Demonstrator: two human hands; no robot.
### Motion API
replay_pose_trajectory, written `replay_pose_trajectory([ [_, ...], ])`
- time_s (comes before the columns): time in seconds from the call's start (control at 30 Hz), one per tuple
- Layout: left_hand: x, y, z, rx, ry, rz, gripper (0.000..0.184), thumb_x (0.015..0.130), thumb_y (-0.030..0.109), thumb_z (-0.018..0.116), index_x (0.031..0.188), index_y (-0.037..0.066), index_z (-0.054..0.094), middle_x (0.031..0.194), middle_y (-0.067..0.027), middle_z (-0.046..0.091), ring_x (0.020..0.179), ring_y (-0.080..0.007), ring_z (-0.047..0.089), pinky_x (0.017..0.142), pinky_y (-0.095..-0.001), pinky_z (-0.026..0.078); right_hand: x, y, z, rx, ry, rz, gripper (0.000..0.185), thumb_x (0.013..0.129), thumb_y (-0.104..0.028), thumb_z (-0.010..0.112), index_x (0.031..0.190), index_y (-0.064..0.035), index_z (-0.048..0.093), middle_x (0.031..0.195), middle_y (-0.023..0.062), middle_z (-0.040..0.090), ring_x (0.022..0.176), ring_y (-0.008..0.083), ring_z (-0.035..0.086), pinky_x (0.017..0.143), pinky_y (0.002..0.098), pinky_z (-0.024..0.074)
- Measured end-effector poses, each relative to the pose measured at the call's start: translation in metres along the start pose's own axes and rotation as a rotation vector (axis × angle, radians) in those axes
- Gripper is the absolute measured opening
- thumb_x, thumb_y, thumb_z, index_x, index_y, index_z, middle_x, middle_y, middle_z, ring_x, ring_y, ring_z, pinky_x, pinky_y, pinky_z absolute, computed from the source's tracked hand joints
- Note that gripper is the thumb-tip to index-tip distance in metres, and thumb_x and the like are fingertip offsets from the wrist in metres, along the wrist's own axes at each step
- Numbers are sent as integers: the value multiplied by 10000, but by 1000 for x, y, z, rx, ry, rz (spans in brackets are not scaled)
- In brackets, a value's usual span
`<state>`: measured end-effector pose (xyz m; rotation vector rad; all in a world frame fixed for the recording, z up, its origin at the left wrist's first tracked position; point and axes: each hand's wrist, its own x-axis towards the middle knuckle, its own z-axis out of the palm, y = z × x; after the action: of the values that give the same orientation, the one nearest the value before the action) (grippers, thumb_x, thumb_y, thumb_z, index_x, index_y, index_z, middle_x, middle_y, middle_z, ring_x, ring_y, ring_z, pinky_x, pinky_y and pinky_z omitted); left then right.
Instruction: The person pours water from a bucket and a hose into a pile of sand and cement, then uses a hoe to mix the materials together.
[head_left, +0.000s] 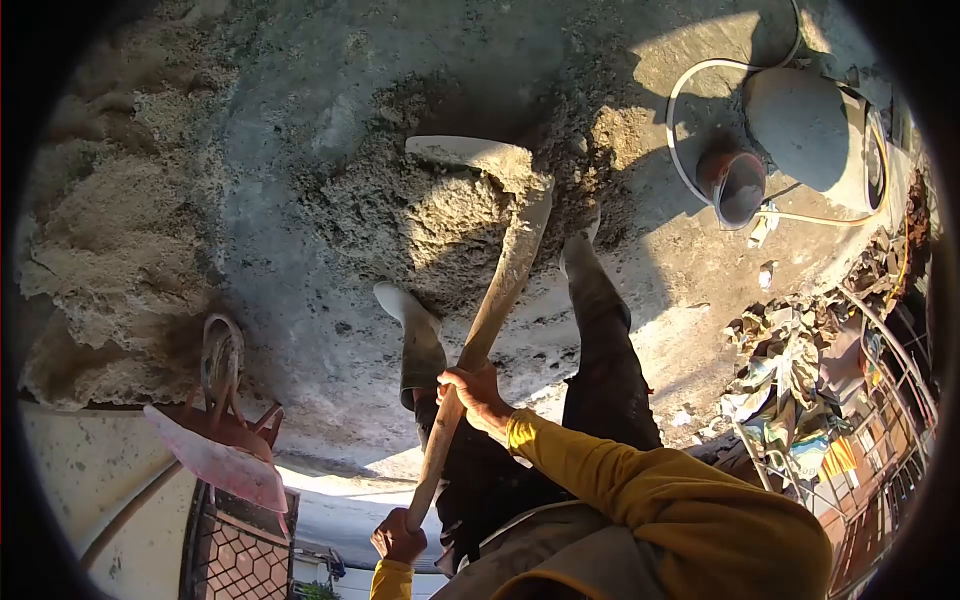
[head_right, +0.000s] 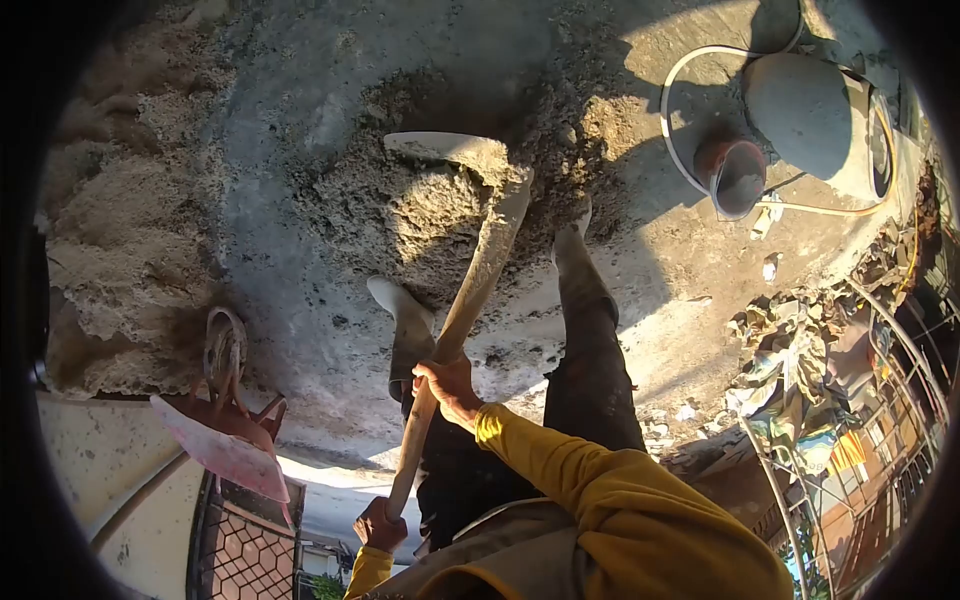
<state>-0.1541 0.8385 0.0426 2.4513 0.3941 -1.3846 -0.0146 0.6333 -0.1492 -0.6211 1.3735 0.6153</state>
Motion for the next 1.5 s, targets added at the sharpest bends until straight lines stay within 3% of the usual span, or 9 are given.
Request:
replay_pose_trajectory([
  [0.13, 80, 23, -4, 49, 80, 153, 191, 594, 99, 613, 781, 122, 581, 683, -113, 607, 631, -349, 599, 573, -447, 474, 29, -65, -11, 99, -29, -106, 185, 728, -34, 657, 788, -21, 483, 659, 83, 505, 546, 222, 561, 534, 393, 494],
  [0.3, 276, 153, 4, 36, 271, 559, 289, 618, 84, 601, 900, 136, 571, 798, -102, 633, 693, -336, 626, 576, -430, 499, 157, -244, -48, 257, 163, -435, 149, 774, -50, 598, 787, -81, 452, 665, 65, 467, 541, 214, 493, 523, 373, 457],
  [0.43, 350, 229, 10, 17, 307, 694, 264, 640, 99, 617, 881, 101, 508, 746, -86, 599, 708, -288, 628, 584, -397, 476, 227, -348, -88, 70, -17, -559, 112, 801, -71, 521, 722, -74, 442, 593, 58, 447, 505, 218, 470, 481, 399, 456],
  [0.63, 266, 116, -47, 135, -9, 465, 309, 615, 63, 646, 899, 95, 531, 815, -141, 642, 734, -302, 648, 630, -411, 498, 207, -187, -44, 59, 90, -298, 101, 790, -117, 537, 727, -53, 491, 600, 106, 498, 536, 267, 531, 503, 404, 478],
  [0.97, 61, -126, -23, 32, 103, 198, 184, 597, 91, 626, 772, 124, 581, 724, -94, 614, 681, -328, 607, 590, -460, 464, 44, 76, 23, 56, 10, 48, 221, 732, -86, 651, 858, -66, 472, 705, 86, 495, 585, 230, 525, 593, 441, 494],
  [1.17, 141, -38, 19, -111, 346, 226, 218, 612, 99, 607, 824, 101, 561, 780, -90, 624, 716, -333, 609, 628, -440, 476, 80, -45, 83, -93, 9, -262, 189, 713, -51, 652, 779, -56, 474, 638, 54, 467, 493, 208, 498, 505, 384, 469],
  [1.27, 204, 59, 5, -215, 307, 127, 333, 642, 118, 611, 970, 84, 561, 814, -142, 639, 770, -370, 620, 670, -466, 485, 164, -141, 103, -354, -310, -587, 101, 788, -98, 594, 752, -30, 527, 662, 84, 529, 511, 208, 523, 502, 358, 474],
  [1.33, 201, 111, -6, -295, 268, 118, 349, 647, 138, 623, 980, 63, 549, 823, -167, 641, 788, -386, 619, 698, -474, 485, 175, -176, 132, -581, -21, -439, 127, 799, -97, 565, 688, -42, 538, 596, 67, 517, 467, 208, 503, 463, 353, 462],
  [1.5, 87, 102, 18, -328, 87, -57, 330, 643, 166, 607, 950, 64, 543, 846, -191, 639, 809, -412, 607, 738, -495, 468, 112, -86, 58, -519, -114, -358, 171, 752, -70, 626, 653, -44, 489, 565, 63, 511, 456, 190, 528, 430, 344, 472],
])
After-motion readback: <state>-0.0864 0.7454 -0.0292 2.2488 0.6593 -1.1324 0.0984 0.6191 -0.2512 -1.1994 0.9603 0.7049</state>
